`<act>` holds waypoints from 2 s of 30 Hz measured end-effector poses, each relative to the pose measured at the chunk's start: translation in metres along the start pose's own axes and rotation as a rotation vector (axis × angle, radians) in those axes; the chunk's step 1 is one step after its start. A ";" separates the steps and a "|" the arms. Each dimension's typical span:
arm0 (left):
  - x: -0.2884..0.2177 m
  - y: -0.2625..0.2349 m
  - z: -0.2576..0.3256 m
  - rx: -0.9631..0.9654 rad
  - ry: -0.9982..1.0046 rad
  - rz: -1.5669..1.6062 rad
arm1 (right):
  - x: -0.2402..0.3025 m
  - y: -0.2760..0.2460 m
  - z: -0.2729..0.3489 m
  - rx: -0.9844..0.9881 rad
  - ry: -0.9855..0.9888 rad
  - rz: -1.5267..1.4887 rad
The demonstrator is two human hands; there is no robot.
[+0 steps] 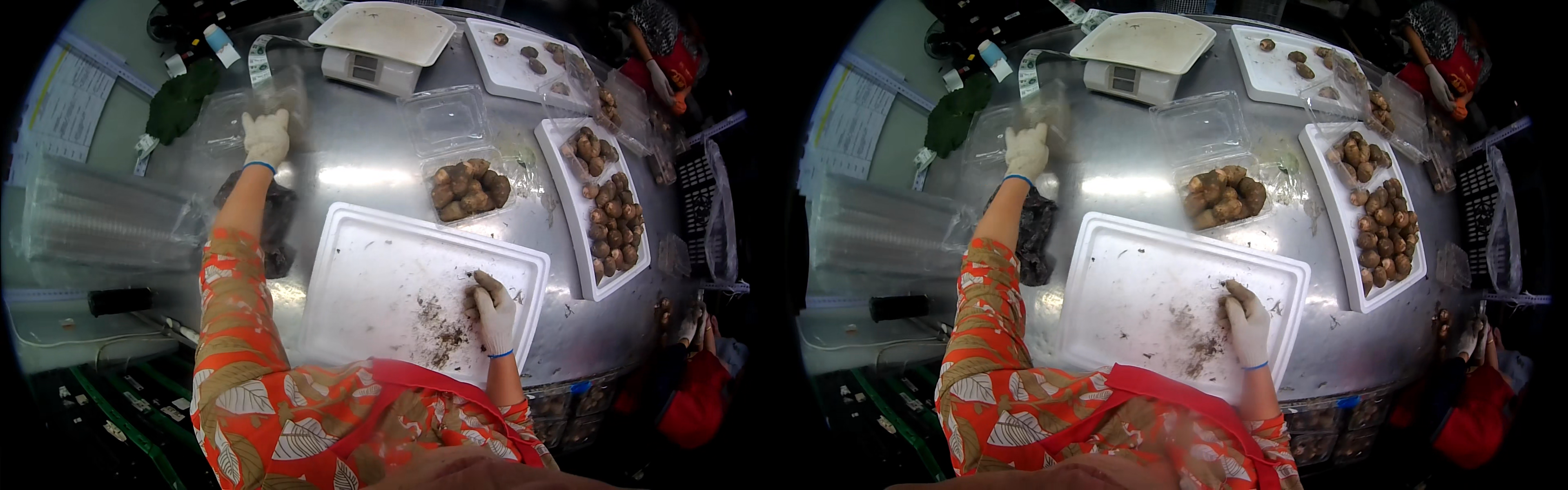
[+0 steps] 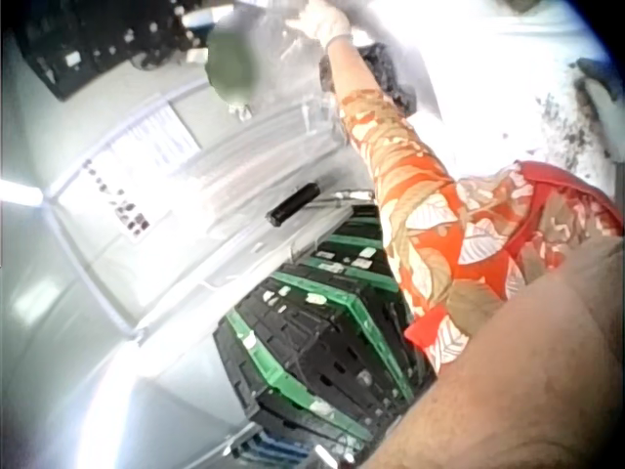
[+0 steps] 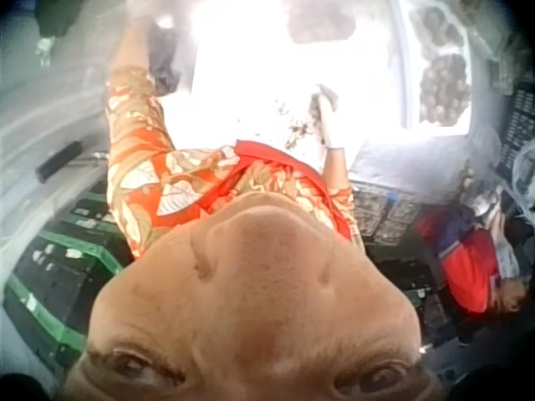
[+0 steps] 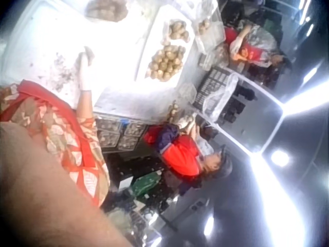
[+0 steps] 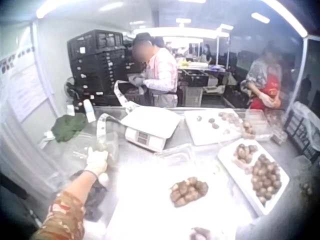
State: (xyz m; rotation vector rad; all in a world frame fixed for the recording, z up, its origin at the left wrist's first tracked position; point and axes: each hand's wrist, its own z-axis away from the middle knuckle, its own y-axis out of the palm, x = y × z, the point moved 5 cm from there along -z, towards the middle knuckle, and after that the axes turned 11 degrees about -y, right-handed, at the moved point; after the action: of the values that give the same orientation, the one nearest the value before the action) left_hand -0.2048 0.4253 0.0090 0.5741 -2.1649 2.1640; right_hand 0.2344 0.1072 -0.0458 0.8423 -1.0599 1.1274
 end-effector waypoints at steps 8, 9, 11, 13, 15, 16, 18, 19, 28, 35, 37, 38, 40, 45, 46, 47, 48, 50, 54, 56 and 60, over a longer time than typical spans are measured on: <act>-0.012 0.025 0.007 -0.169 0.086 0.095 | 0.005 0.000 0.001 0.007 -0.005 -0.005; -0.007 0.026 0.009 -0.259 0.093 0.104 | 0.006 0.002 0.002 0.003 -0.002 -0.018; 0.003 0.034 0.007 -0.267 0.079 0.055 | 0.007 0.004 0.001 0.007 -0.005 -0.030; 0.005 0.024 0.012 -0.250 0.042 0.028 | 0.007 0.002 0.001 0.005 -0.017 -0.022; 0.012 0.014 0.021 -0.211 -0.029 0.016 | 0.003 0.000 0.000 0.012 -0.035 0.000; 0.016 0.018 0.020 -0.212 -0.079 0.021 | 0.002 -0.001 0.000 0.014 -0.044 0.011; 0.022 0.012 0.024 -0.196 -0.134 0.060 | 0.001 0.000 0.000 0.009 -0.045 0.005; 0.021 0.007 0.027 -0.188 -0.145 0.080 | 0.003 0.000 0.001 -0.008 -0.042 -0.002; 0.065 0.107 -0.020 -0.132 -0.091 0.648 | 0.027 0.001 0.002 0.068 -0.112 0.185; 0.028 0.052 -0.008 -0.207 -0.159 0.712 | 0.025 -0.003 0.005 0.086 -0.195 0.154; 0.012 0.019 0.027 -0.235 -0.116 0.744 | 0.023 -0.004 0.006 0.078 -0.234 0.131; 0.009 0.013 0.045 -0.322 -0.065 0.806 | 0.022 -0.004 0.006 0.080 -0.258 0.106; -0.022 -0.006 0.103 -0.345 0.080 0.993 | 0.013 -0.010 0.011 0.023 -0.346 0.111; -0.128 -0.029 0.292 -0.101 0.619 0.862 | 0.036 -0.065 0.069 -0.110 -0.284 -0.004; -0.146 -0.024 0.314 -0.084 0.724 0.849 | 0.045 -0.082 0.085 -0.177 -0.257 -0.072; -0.160 -0.019 0.333 -0.066 0.829 0.835 | 0.048 -0.102 0.101 -0.262 -0.323 -0.037; -0.171 -0.011 0.341 -0.020 0.842 0.821 | 0.051 -0.123 0.119 -0.357 -0.331 -0.045; -0.175 -0.007 0.348 -0.127 0.867 0.682 | 0.053 -0.160 0.155 -0.521 -0.328 -0.040; -0.180 -0.007 0.351 -0.152 0.860 0.666 | -0.002 -0.248 0.231 -0.913 -0.325 -0.093; -0.182 -0.008 0.350 -0.155 0.862 0.677 | -0.064 -0.281 0.269 -1.106 -0.253 -0.223; -0.183 -0.011 0.349 -0.114 0.853 0.654 | -0.148 -0.289 0.323 -1.316 -0.095 -0.353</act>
State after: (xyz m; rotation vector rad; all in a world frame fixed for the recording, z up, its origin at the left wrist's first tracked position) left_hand 0.0513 0.1298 -0.0427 -1.0156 -2.0417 1.8967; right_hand 0.4294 -0.3039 -0.0948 -0.0082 -1.3576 -0.0413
